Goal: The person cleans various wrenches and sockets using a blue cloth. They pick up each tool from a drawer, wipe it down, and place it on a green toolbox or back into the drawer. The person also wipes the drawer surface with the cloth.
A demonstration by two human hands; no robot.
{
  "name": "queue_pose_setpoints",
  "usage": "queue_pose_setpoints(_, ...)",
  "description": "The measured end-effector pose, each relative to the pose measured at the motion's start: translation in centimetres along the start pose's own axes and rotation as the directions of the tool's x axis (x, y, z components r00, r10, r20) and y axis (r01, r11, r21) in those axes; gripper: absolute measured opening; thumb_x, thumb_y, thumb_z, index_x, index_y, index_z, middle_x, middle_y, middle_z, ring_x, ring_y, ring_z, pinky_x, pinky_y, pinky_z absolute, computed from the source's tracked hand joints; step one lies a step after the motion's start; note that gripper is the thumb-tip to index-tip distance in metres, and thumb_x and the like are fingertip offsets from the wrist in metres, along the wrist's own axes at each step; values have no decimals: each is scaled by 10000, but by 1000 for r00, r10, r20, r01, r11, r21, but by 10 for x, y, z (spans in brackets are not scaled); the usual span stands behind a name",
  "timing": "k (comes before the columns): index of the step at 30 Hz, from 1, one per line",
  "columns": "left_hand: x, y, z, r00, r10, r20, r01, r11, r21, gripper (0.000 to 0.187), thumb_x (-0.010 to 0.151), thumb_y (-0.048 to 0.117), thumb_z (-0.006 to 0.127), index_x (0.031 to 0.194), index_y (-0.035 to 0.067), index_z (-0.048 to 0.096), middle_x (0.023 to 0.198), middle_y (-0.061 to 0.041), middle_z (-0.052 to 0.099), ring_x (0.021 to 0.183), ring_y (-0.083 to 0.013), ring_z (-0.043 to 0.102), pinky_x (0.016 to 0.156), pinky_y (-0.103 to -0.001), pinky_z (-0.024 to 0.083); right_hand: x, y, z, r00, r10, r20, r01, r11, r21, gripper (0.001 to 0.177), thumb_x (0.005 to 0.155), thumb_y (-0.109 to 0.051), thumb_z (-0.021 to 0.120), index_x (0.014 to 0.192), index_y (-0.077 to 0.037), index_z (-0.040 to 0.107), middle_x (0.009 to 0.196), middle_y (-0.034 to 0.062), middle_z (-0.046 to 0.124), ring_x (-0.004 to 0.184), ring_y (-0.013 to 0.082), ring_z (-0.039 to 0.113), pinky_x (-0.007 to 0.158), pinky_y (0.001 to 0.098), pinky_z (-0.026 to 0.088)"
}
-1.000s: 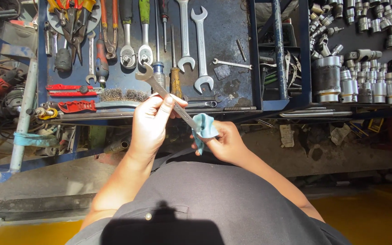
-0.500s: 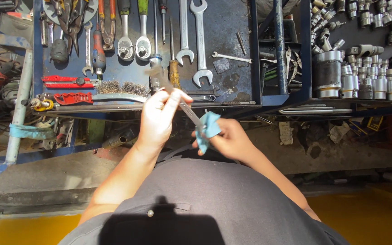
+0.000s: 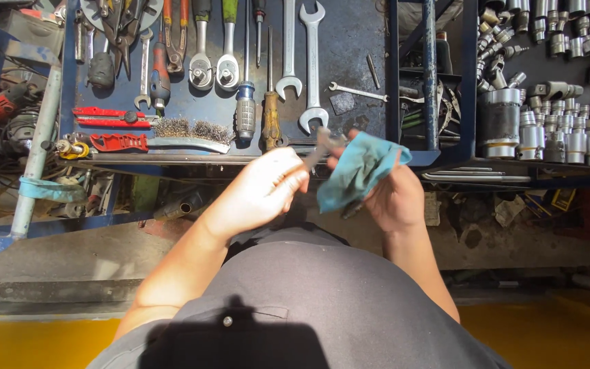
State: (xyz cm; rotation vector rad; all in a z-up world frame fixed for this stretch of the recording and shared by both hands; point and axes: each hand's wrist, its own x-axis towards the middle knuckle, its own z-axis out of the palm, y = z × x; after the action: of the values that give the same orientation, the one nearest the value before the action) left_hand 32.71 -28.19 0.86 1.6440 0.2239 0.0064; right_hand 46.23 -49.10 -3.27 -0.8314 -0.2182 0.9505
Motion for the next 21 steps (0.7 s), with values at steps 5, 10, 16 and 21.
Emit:
queue_pose_setpoints(5, 5, -14, 4, 975, 194, 110, -218, 931, 293, 185, 1014, 177, 591, 906, 39, 651, 862, -99, 593, 772, -229, 622, 715, -347, 523, 2, -8, 23, 979, -116, 170, 140, 981, -136, 614, 1109, -351, 462, 1571, 41, 364, 1510, 266, 523, 1407, 355, 555, 1198, 489, 460)
queue_pose_setpoints(10, 6, -16, -3, 958, 254, 134, -287, 847, 448, 187, 1009, 201, 602, 914, 45, 643, 872, -111, 589, 816, -297, 632, 738, -397, 526, 5, -14, 17, 935, -50, 351, 213, 870, -444, 565, 1119, -295, 480, 1577, 6, 342, 1538, 215, 490, 1467, 303, 509, 1236, 443, 404)
queue_pose_setpoints(16, 6, -8, -12, 926, 267, 268, -378, 672, 637, 154, 961, 196, 625, 917, 49, 642, 865, -119, 575, 812, -315, 630, 705, -423, 528, 7, -9, 6, 981, 177, 75, 49, 147, -988, 214, 998, -236, 596, 1061, -56, 693, 778, 121, 713, 678, 224, 655, 636, 382, 521)
queue_pose_setpoints(21, 9, -11, -3, 925, 298, 238, -381, 699, 605, 135, 943, 167, 629, 921, 35, 650, 894, -127, 579, 840, -311, 637, 710, -415, 532, -1, 16, -21, 956, -142, 258, 283, 204, -937, 217, 1056, -215, 576, 918, -56, 625, 686, 57, 604, 575, 147, 592, 550, 319, 473)
